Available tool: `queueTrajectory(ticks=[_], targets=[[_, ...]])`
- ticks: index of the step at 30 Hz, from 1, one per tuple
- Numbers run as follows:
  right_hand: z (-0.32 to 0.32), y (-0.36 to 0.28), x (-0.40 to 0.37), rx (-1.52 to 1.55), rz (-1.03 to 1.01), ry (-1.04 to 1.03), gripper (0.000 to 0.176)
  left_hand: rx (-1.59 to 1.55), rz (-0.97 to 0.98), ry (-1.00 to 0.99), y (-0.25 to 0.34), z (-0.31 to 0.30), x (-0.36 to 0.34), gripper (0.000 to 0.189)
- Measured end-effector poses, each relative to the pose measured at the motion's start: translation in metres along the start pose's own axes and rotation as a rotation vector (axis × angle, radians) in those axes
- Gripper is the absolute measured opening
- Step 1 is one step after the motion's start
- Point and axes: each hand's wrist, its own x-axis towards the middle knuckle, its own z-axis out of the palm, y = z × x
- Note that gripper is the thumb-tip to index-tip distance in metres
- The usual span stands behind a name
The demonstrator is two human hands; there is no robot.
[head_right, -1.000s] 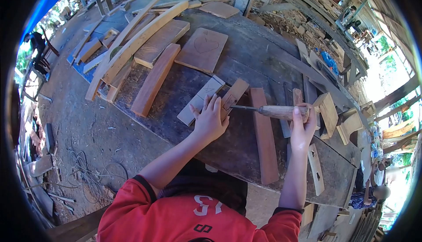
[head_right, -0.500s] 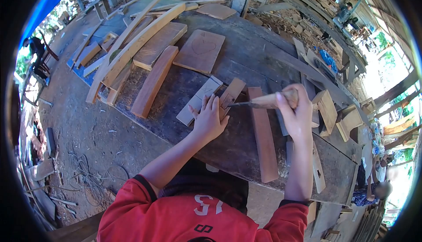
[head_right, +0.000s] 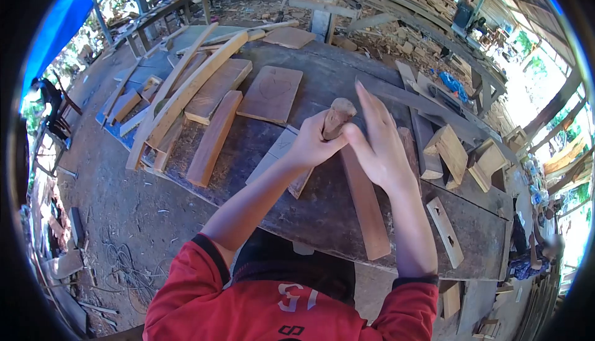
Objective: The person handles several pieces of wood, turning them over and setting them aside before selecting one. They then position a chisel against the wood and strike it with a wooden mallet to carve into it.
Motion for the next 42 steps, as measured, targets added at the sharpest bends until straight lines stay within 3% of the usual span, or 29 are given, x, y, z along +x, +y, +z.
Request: queueTrajectory(ticks=[1,4,6,10,12,15,22,28,30,32,35,39,41,42], targets=[[-0.001,0.005,-0.012,0.008,0.171,-0.019,0.052,-0.045,0.027,0.034,0.001,0.000,0.000,0.023],[0.010,0.020,-0.056,-0.151,0.657,-0.229,0.053,-0.033,-0.086,0.070,-0.001,-0.009,0.002,0.021],[0.023,0.031,-0.097,-0.401,0.671,-0.323,0.062,-0.053,-0.103,0.094,-0.004,-0.012,0.001,0.021],[0.032,0.030,-0.136,-0.477,0.642,-0.276,0.075,-0.065,-0.109,0.114,-0.004,-0.010,0.001,0.020],[0.032,0.018,-0.139,-0.511,0.715,-0.391,0.085,-0.038,-0.137,0.099,-0.001,-0.011,0.003,0.020],[0.033,0.018,-0.136,-0.476,0.797,-0.468,0.082,-0.032,-0.131,0.100,-0.004,-0.005,0.003,0.019],[0.032,0.044,-0.142,-0.415,0.822,-0.499,0.065,-0.043,-0.060,0.142,-0.012,-0.001,0.003,0.017],[0.012,0.064,-0.149,-0.295,0.781,-0.187,0.060,-0.053,-0.137,0.121,-0.008,-0.008,0.002,0.018],[-0.011,0.064,-0.137,-0.176,0.824,-0.102,0.057,-0.045,-0.181,0.090,-0.010,-0.010,0.004,0.027],[-0.036,0.053,-0.122,0.147,0.828,0.082,0.051,-0.001,-0.190,0.071,-0.008,-0.007,0.005,0.028],[-0.063,0.027,-0.099,0.482,0.645,0.379,0.051,0.028,-0.197,0.032,-0.005,-0.002,0.008,0.029],[-0.084,0.003,-0.097,0.731,0.555,0.375,0.057,0.112,-0.179,0.003,-0.003,0.006,0.009,0.031],[-0.082,0.001,-0.103,0.541,0.472,0.181,0.059,0.128,-0.135,-0.014,-0.010,0.013,0.009,0.031],[-0.087,-0.005,-0.095,0.138,0.369,-0.073,0.066,0.144,-0.090,-0.028,-0.014,0.017,0.008,0.031]])
